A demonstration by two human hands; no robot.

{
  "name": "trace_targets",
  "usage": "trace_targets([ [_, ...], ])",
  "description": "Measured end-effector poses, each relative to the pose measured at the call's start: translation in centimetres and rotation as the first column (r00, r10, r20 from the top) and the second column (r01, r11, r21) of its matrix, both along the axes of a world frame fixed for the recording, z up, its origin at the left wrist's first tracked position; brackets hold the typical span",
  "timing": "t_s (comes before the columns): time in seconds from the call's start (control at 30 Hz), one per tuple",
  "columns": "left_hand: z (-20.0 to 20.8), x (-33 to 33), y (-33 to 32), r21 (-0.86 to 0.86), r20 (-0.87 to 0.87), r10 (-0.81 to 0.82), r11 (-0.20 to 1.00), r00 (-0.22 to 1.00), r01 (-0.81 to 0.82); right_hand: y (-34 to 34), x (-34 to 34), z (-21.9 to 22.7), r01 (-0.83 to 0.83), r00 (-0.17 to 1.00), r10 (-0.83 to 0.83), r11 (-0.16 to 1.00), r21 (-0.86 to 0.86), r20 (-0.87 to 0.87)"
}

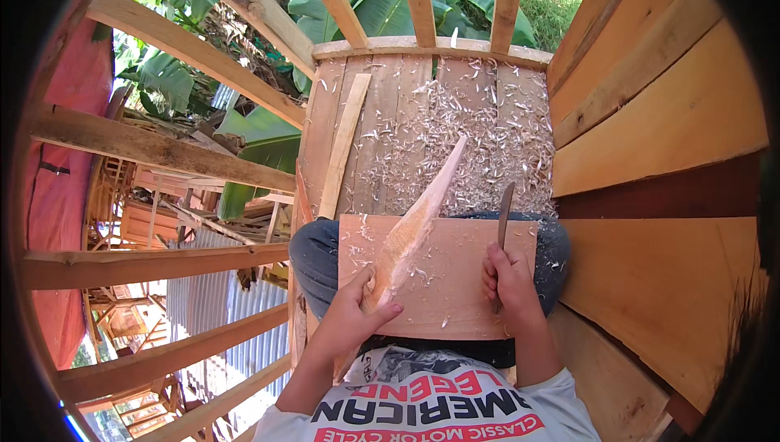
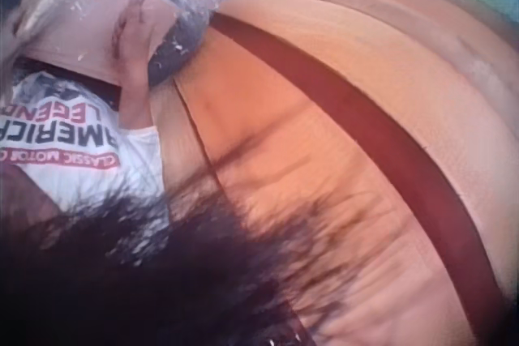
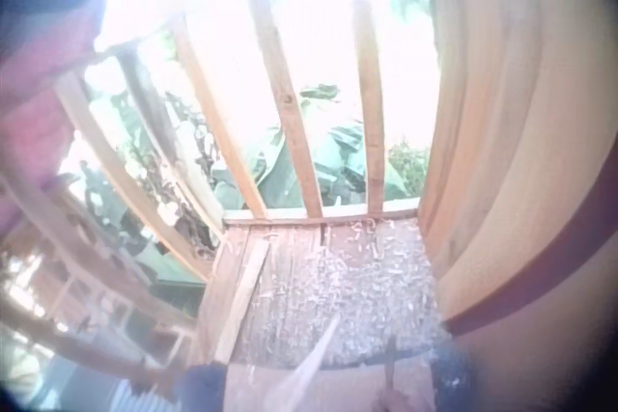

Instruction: The person sits cross-legged on a wooden platform and uses a curved knife to shave and shape a long, thin piece of wood. They hold the wood in their left hand and the knife in their right, repeatedly scraping the surface to remove thin shavings. The person rotates the wood to work on different sides, gradually refining its shape.

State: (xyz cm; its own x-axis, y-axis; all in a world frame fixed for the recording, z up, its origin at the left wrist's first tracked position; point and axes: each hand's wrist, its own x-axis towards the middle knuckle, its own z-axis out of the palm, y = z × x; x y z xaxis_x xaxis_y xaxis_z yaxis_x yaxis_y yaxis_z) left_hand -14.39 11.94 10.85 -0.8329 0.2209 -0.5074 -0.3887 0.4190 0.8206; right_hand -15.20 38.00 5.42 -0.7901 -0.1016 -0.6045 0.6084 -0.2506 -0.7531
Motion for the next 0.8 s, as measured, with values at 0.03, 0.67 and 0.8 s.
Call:
trace_targets([
  [0.03, 0.7, -0.3, 1.5, 0.008, -0.056, 0.058, 0.998, 0.997, -0.058, 0.1, 0.2, -0.1, -0.026, 0.999, 0.026, 0.999, 0.022, -0.026],
  [0.67, -1.4, -4.2, 6.4, 0.008, -0.438, 0.011, 1.000, 0.899, -0.008, 3.7, -0.9, -3.9, -0.021, 0.997, 0.052, 0.875, -0.484, 0.051],
  [0.8, -1.5, -4.1, 5.8, 0.030, -0.408, 0.017, 1.000, 0.913, -0.005, 4.1, -0.9, -4.6, 0.014, 1.000, 0.006, 0.780, -0.625, 0.030],
])
